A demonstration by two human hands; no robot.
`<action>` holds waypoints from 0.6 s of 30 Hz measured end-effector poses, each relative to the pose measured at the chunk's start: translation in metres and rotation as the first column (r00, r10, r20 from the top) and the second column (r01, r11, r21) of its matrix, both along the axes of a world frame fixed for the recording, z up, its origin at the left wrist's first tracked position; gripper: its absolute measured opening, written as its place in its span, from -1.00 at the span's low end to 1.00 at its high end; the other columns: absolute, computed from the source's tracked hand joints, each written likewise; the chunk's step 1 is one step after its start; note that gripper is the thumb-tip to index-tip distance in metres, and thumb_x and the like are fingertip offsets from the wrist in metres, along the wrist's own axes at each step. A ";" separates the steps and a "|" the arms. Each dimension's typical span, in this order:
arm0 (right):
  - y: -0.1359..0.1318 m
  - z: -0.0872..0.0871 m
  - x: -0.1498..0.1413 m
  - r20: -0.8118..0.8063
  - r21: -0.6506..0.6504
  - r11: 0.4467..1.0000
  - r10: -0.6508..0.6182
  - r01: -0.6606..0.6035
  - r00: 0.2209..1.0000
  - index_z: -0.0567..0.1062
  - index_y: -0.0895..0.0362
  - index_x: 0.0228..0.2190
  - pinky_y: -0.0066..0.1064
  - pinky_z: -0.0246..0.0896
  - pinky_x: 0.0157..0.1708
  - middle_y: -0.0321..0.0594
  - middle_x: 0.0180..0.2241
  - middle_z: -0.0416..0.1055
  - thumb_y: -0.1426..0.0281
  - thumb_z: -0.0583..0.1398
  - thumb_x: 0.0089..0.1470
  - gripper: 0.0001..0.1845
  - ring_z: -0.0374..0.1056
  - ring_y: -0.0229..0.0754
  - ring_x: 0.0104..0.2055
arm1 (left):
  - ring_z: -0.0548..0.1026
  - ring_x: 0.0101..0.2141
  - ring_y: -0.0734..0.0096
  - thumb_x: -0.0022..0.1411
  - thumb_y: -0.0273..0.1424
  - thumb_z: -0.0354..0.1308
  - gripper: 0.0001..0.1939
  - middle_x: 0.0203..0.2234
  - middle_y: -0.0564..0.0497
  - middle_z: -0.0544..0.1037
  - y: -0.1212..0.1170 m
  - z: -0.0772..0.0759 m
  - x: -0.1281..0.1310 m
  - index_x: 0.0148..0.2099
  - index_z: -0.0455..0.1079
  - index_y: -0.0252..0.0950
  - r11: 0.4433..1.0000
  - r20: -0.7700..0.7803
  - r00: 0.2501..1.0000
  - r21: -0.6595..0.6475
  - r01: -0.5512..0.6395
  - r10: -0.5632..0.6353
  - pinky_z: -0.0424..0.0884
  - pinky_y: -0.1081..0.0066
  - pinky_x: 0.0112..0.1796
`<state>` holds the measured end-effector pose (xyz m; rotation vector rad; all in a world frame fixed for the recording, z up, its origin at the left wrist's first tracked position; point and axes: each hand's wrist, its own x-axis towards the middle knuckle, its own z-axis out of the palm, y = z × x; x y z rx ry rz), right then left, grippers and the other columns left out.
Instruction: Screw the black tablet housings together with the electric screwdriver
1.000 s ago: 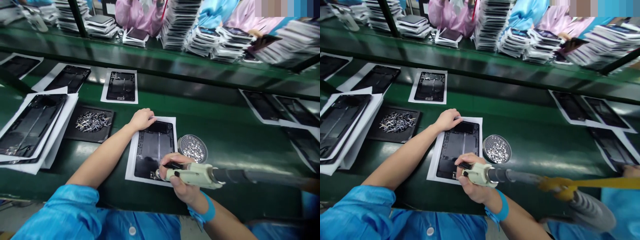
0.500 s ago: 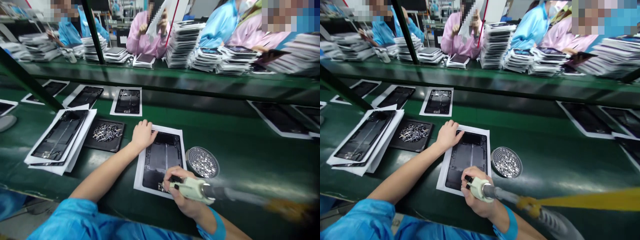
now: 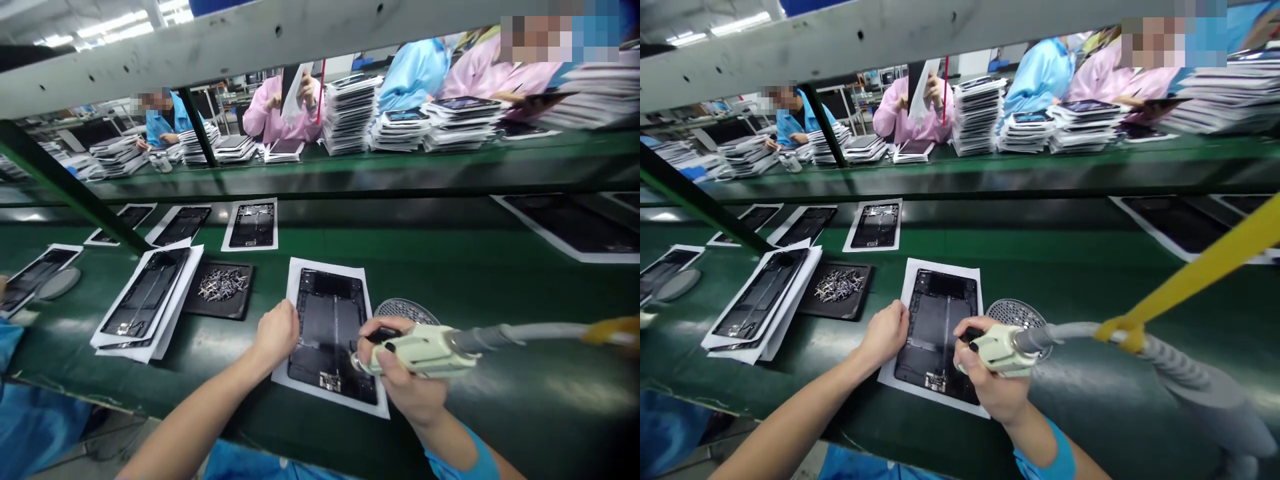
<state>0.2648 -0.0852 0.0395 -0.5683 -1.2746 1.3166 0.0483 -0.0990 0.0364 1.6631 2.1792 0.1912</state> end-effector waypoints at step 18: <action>0.016 -0.003 -0.002 0.085 0.087 0.984 -0.160 0.153 0.984 0.47 0.04 -0.14 -0.44 0.38 -0.57 -0.26 -0.34 0.46 0.38 0.27 0.18 -0.82 0.37 -0.31 -0.54 | 0.60 -0.20 0.26 0.38 -0.35 -0.01 -0.54 -0.17 -0.21 0.64 0.242 -0.001 -0.107 0.20 0.37 -0.50 0.839 0.268 0.943 0.451 -0.303 0.197 0.47 0.38 -0.12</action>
